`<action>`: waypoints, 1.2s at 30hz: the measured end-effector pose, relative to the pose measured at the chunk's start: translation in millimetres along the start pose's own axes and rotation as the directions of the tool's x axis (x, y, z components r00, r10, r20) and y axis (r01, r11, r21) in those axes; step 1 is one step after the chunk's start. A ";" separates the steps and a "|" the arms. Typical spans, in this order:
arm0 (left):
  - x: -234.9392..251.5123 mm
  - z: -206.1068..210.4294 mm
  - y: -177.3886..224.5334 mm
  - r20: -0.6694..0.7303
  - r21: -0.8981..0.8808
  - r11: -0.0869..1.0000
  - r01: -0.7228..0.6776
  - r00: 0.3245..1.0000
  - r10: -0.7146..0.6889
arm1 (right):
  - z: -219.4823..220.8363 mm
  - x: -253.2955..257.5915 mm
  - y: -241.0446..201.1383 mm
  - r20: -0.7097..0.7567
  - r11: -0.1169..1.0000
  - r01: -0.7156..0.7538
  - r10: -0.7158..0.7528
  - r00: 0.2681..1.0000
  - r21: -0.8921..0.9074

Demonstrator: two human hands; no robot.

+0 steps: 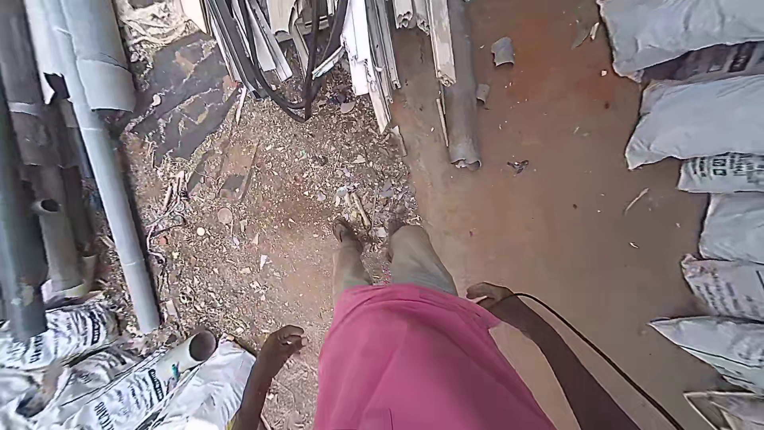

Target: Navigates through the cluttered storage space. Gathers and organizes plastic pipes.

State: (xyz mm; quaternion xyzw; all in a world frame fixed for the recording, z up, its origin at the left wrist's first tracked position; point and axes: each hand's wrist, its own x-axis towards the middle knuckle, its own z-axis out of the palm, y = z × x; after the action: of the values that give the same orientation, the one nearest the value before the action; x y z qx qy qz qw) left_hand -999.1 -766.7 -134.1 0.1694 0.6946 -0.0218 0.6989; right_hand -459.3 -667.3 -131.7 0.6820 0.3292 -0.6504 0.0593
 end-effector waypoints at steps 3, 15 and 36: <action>38.6 -33.9 38.8 -0.153 0.165 0.986 -0.019 0.987 0.045 | 17.6 -3.7 14.7 -0.050 0.995 -0.042 0.046 0.998 0.090; 85.5 31.9 241.8 -0.026 0.701 0.704 -0.115 0.982 0.186 | 48.7 42.3 138.6 -0.419 0.842 -0.046 0.314 0.852 0.537; 342.3 172.9 481.5 0.231 0.972 -0.016 -0.234 0.969 -0.089 | -15.0 143.8 51.3 -0.477 0.728 -0.092 0.533 0.699 0.679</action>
State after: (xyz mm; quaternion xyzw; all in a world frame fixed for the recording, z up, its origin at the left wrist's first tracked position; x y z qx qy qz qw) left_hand -692.9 -289.3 -373.3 0.6480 0.3772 -0.4915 0.4430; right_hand -428.6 -646.0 -280.5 0.8909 -0.0275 -0.4230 -0.1633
